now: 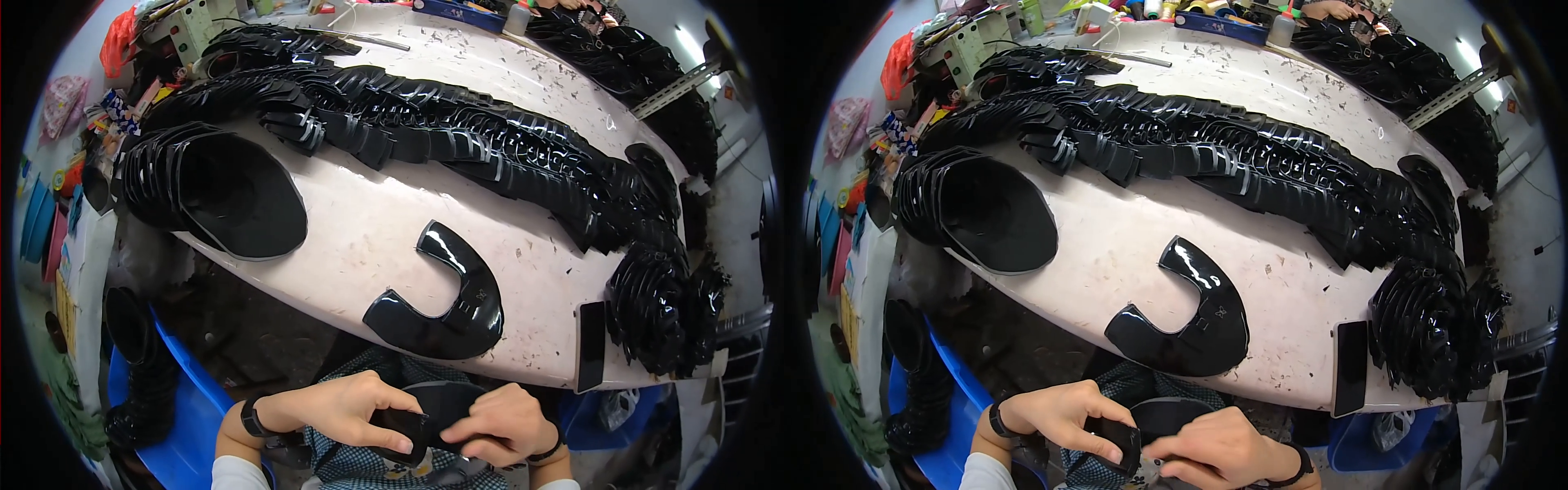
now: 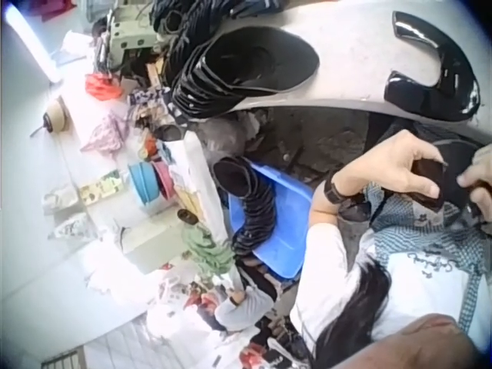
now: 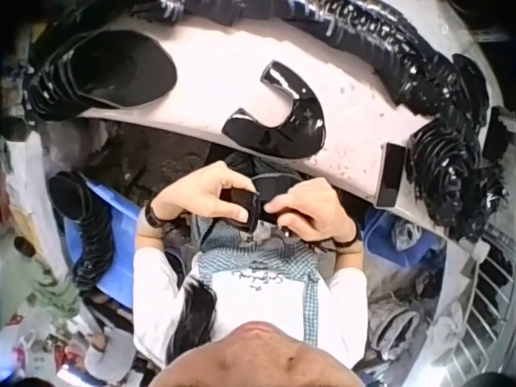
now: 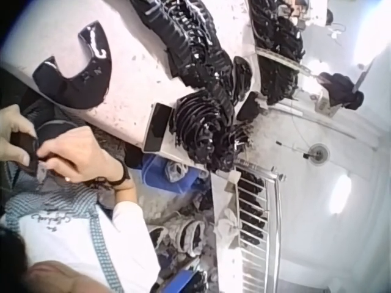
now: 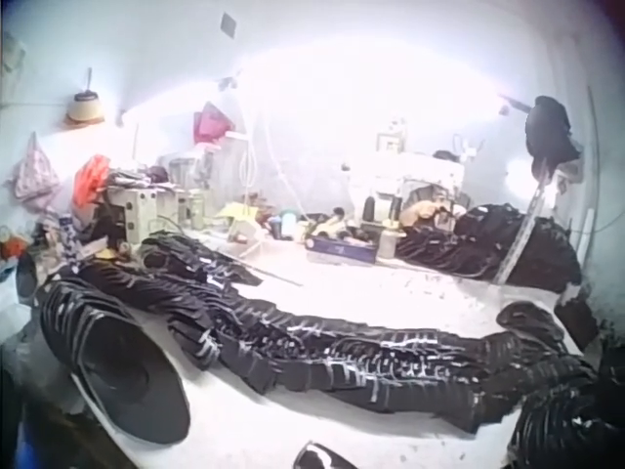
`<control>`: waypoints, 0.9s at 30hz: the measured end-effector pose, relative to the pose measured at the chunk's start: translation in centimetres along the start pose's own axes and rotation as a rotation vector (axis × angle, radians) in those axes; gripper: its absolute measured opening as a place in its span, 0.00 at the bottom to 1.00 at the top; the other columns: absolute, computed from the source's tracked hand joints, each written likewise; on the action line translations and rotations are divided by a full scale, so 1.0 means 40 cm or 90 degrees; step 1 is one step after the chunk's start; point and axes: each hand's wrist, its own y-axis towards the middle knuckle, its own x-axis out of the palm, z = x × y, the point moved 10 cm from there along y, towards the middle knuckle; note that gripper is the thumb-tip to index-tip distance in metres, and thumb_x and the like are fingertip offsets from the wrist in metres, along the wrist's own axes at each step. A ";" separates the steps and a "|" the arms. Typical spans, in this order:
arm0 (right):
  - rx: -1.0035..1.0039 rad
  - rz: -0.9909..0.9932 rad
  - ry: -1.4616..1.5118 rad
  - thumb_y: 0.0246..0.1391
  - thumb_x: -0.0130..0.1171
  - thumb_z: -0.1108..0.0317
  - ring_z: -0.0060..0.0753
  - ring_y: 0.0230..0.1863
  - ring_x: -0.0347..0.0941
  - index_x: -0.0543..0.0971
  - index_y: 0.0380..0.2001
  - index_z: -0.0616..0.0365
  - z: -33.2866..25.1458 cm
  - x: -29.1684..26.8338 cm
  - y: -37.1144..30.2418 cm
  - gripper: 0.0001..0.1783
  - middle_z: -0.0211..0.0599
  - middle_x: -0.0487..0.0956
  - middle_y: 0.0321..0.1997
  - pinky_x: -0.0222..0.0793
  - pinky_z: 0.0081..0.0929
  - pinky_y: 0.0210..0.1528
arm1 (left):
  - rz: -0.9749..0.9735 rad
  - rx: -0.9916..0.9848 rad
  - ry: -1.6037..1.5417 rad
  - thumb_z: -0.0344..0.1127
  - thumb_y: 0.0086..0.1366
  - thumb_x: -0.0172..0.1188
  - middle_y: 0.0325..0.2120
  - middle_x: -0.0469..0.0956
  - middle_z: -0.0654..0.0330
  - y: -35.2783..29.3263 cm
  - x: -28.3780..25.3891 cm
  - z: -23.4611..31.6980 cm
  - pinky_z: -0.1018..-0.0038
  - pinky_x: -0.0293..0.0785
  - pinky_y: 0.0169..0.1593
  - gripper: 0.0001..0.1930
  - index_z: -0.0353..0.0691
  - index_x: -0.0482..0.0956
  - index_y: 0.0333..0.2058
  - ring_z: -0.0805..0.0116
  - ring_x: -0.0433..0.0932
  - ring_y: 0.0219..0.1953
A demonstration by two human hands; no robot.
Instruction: The recorder is assembling and organizing black patent leather shoe components at a workstation.
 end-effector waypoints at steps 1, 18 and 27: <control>0.014 0.017 0.031 0.42 0.62 0.63 0.29 0.13 0.67 0.77 0.29 0.59 0.030 0.007 -0.007 0.12 0.32 0.73 0.15 0.60 0.21 0.15 | -0.002 0.012 0.005 0.39 0.54 0.59 0.14 0.74 0.57 0.006 0.002 0.004 0.80 0.62 0.17 0.14 0.34 0.74 0.35 0.71 0.71 0.13; 0.010 -0.036 0.063 0.43 0.61 0.58 0.29 0.14 0.67 0.63 0.46 0.65 0.125 0.076 -0.020 0.30 0.32 0.70 0.15 0.62 0.19 0.18 | 0.031 0.053 0.050 0.38 0.52 0.60 0.11 0.70 0.52 0.032 0.011 -0.016 0.76 0.61 0.16 0.18 0.31 0.74 0.37 0.65 0.69 0.10; 0.127 -0.066 0.019 0.45 0.59 0.56 0.35 0.19 0.72 0.62 0.44 0.61 0.167 0.081 -0.033 0.28 0.34 0.75 0.19 0.65 0.21 0.21 | 0.046 0.061 0.072 0.39 0.52 0.60 0.10 0.69 0.52 0.034 0.005 -0.012 0.75 0.61 0.16 0.14 0.32 0.74 0.30 0.62 0.69 0.10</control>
